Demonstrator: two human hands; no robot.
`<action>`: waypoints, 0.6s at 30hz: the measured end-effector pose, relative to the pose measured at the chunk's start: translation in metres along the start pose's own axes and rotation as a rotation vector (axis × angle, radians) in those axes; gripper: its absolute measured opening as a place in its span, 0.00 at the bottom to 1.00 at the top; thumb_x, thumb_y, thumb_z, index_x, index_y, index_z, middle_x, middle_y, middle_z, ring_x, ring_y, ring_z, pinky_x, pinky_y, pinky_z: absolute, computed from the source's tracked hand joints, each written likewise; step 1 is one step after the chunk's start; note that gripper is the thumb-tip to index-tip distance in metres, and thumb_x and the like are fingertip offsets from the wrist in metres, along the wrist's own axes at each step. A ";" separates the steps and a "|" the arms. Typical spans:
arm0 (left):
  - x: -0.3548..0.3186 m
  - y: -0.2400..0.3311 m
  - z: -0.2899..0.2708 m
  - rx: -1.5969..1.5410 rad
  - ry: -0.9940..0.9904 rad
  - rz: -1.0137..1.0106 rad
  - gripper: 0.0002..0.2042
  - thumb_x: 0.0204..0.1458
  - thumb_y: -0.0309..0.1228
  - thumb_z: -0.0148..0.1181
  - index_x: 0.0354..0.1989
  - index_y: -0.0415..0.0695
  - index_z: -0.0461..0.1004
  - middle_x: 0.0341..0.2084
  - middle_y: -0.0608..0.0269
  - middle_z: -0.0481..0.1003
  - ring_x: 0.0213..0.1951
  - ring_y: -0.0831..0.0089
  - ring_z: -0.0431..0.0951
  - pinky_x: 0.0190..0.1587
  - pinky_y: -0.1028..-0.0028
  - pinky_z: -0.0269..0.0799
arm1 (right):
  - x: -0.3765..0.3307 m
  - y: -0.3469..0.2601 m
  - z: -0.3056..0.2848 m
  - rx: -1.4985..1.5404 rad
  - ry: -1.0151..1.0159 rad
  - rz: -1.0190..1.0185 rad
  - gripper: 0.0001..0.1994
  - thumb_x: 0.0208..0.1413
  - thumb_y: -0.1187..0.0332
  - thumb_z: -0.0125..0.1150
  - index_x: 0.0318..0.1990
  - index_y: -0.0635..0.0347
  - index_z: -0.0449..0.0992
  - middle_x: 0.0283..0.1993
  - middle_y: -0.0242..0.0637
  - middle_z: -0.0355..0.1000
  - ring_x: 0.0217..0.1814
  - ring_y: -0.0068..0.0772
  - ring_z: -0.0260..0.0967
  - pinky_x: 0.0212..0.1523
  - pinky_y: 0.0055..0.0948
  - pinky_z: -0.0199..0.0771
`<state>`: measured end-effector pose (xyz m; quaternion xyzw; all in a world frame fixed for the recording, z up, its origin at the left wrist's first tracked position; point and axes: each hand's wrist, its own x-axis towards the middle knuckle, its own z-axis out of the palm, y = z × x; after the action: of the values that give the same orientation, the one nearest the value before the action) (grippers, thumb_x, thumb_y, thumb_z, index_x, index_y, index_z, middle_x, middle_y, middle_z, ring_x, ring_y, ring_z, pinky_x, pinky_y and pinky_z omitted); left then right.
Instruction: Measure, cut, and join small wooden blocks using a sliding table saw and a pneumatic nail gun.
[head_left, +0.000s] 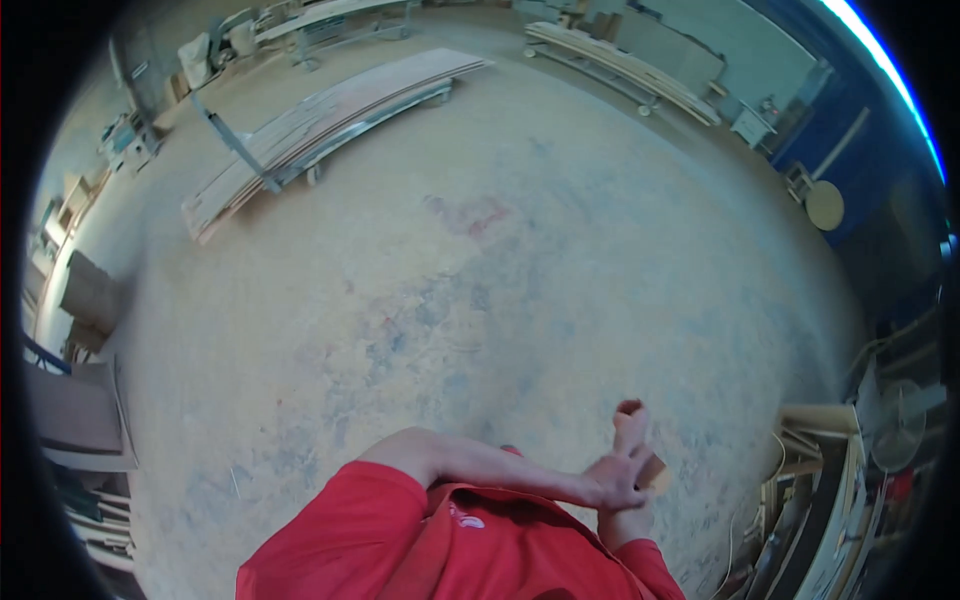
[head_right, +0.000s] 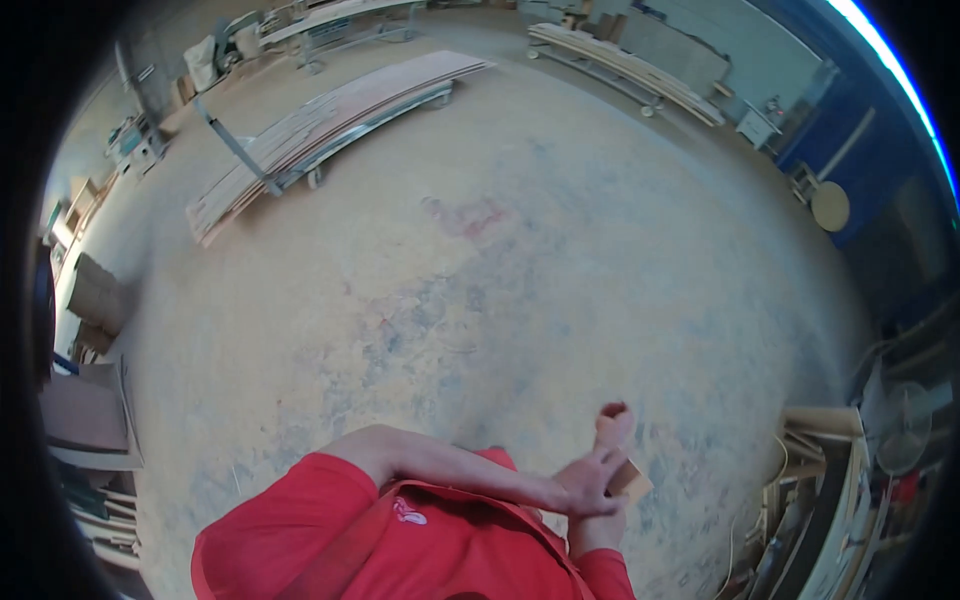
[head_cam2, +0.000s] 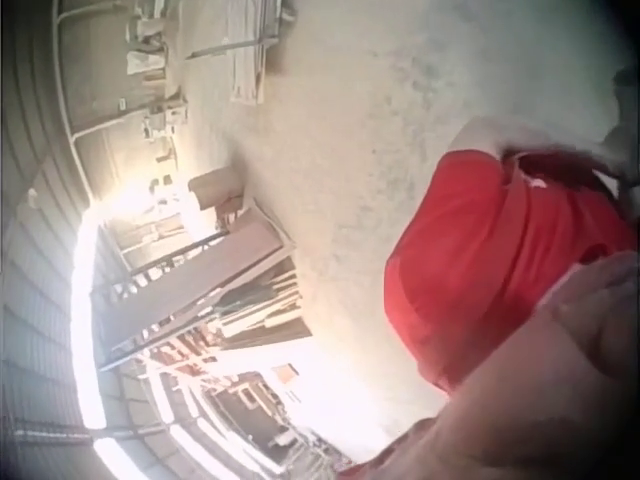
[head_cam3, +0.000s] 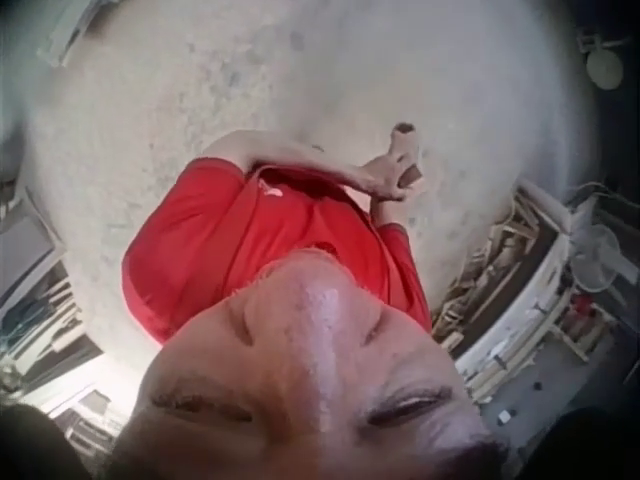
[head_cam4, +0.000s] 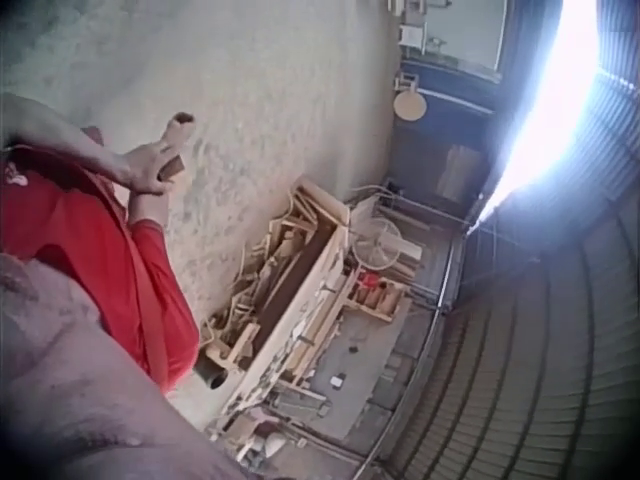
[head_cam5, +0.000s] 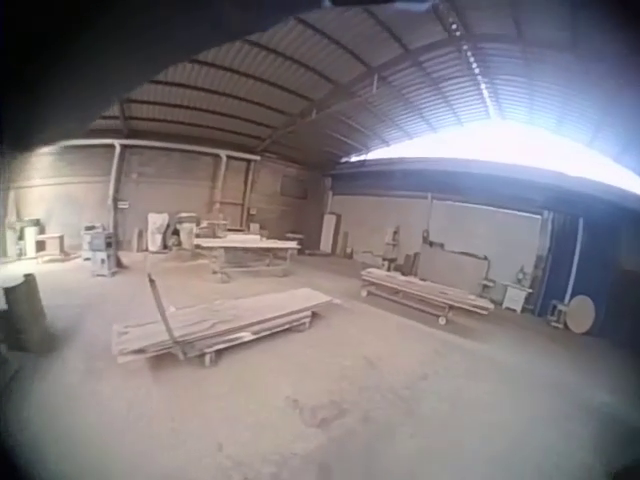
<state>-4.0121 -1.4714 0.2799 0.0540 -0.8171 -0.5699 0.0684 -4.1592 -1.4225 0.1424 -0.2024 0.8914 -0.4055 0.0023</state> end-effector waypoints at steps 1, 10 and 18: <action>0.013 0.002 -0.011 -0.016 -0.088 0.041 0.45 0.45 0.47 0.63 0.69 0.40 0.50 0.52 0.33 0.65 0.45 0.39 0.75 0.49 0.57 0.74 | 0.012 0.002 -0.006 0.074 0.033 0.047 0.06 0.60 0.71 0.45 0.40 0.60 0.69 0.31 0.38 0.63 0.33 0.43 0.60 0.34 0.30 0.67; 0.203 -0.025 -0.133 -0.182 -0.321 -0.038 0.41 0.40 0.45 0.67 0.63 0.37 0.63 0.62 0.27 0.53 0.61 0.40 0.63 0.60 0.58 0.66 | 0.360 -0.046 0.199 0.386 0.080 0.005 0.05 0.60 0.70 0.49 0.40 0.59 0.69 0.31 0.35 0.64 0.33 0.37 0.63 0.35 0.31 0.70; 0.393 -0.057 -0.286 0.012 0.042 -0.040 0.38 0.39 0.45 0.67 0.59 0.36 0.67 0.61 0.30 0.47 0.63 0.40 0.58 0.63 0.61 0.60 | 0.571 -0.097 0.293 0.990 -0.124 0.327 0.04 0.59 0.70 0.51 0.39 0.58 0.69 0.31 0.34 0.64 0.33 0.33 0.64 0.36 0.30 0.70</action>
<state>-4.3484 -1.8205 0.3434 0.0828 -0.8177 -0.5648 0.0740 -4.5997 -1.8985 0.1077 -0.0589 0.6113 -0.7597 0.2139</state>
